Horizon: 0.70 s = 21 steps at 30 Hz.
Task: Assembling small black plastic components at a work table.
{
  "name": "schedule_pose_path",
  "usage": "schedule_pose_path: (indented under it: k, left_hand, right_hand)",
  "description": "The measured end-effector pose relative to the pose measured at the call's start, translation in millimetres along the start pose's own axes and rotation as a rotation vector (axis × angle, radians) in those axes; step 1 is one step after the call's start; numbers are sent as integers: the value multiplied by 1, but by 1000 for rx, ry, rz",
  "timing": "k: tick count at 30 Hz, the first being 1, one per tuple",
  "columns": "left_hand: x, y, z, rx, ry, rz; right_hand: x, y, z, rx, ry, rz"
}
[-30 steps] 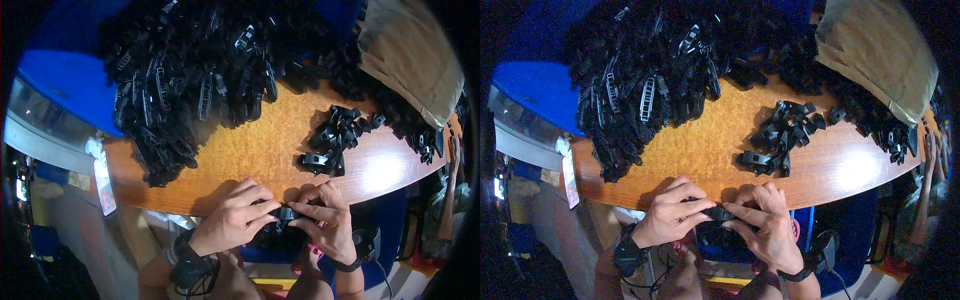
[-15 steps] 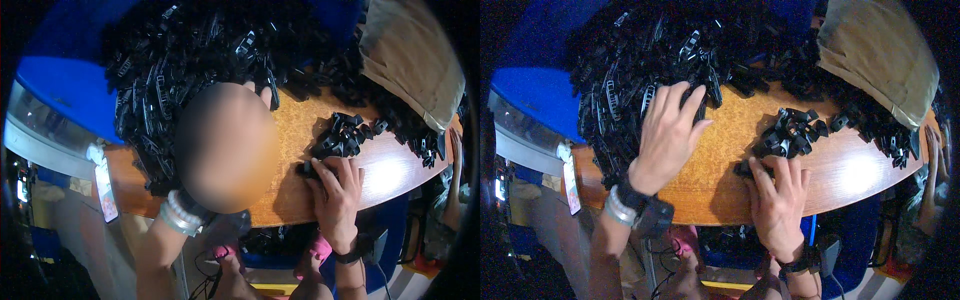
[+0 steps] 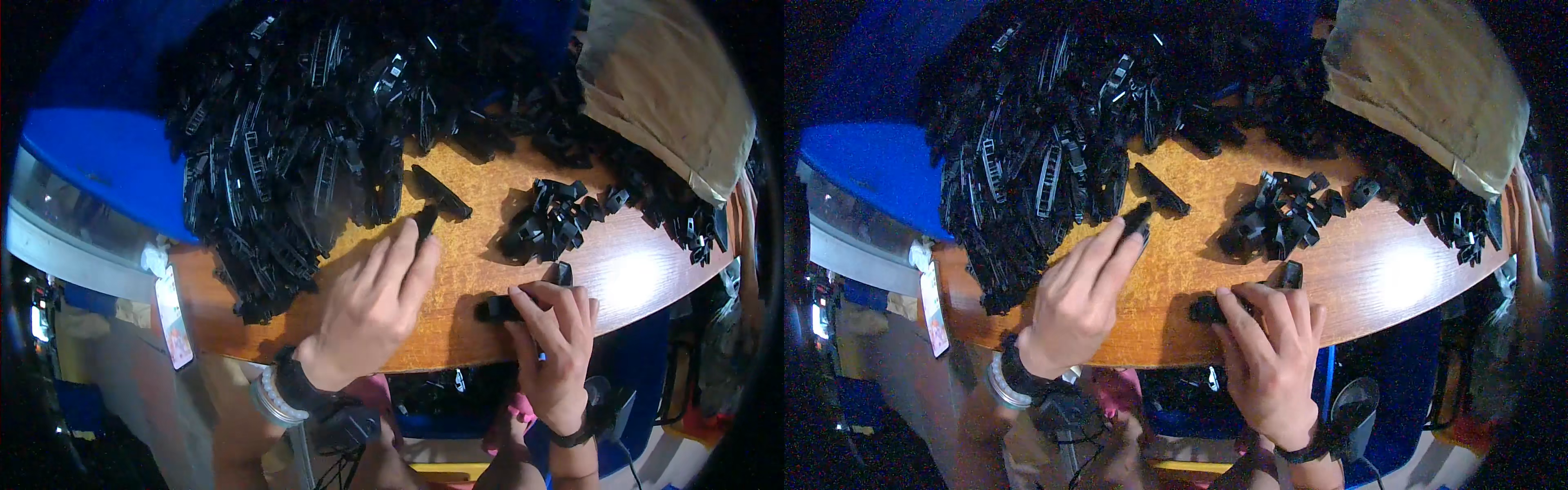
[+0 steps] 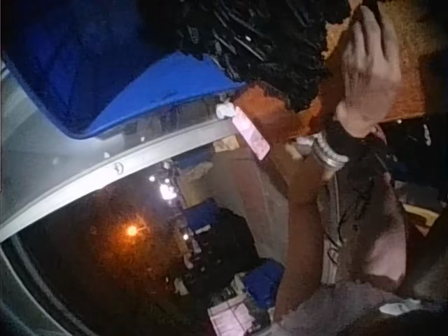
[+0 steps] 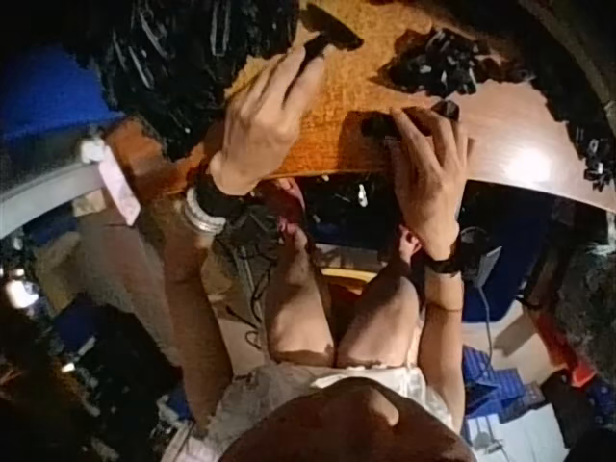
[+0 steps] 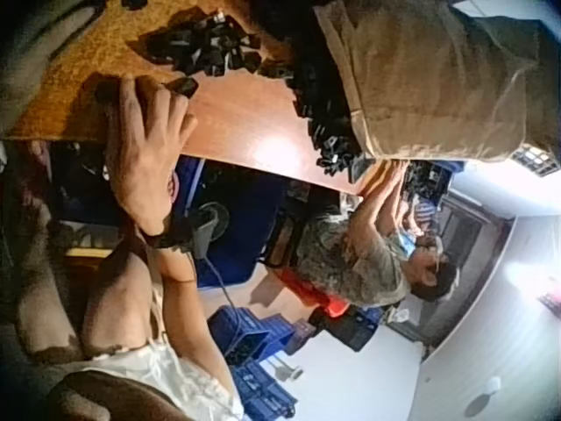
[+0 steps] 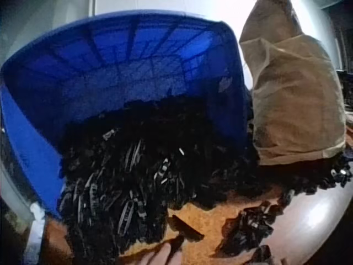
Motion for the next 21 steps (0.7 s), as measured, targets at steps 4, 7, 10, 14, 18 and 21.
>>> schedule_pose_path:
  k: [4, 7, 10, 14, 18, 21]
  left_hand:
    - [-31, -3, 10, -58, 182, 87]
    - [-32, -6, 36, -315, 121, 469]
    - [-13, -18, 57, -589, -26, 561]
    - [-8, -15, 55, -502, -136, 313]
    - [-7, -9, 50, -348, -184, 111]
    - [-9, -11, 37, -308, -235, 213]
  right_hand:
    - [4, 1, -18, -5, -112, 58]
    - [11, -1, -29, -15, -221, 55]
    - [12, -1, -35, -33, -225, -7]
    - [-15, 15, -23, 58, 96, -231]
    - [-19, 18, 12, 175, 208, -419]
    - [-5, 14, 29, 246, 92, -500]
Point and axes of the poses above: each hand's wrist, its own z-axis away from the middle knuckle, its own x-axis out of the palm, y = z × x, the point moved 10 cm from there along -z, towards the middle knuckle, and after that the axes turned 9 degrees about -z, right-handed, at the moved point
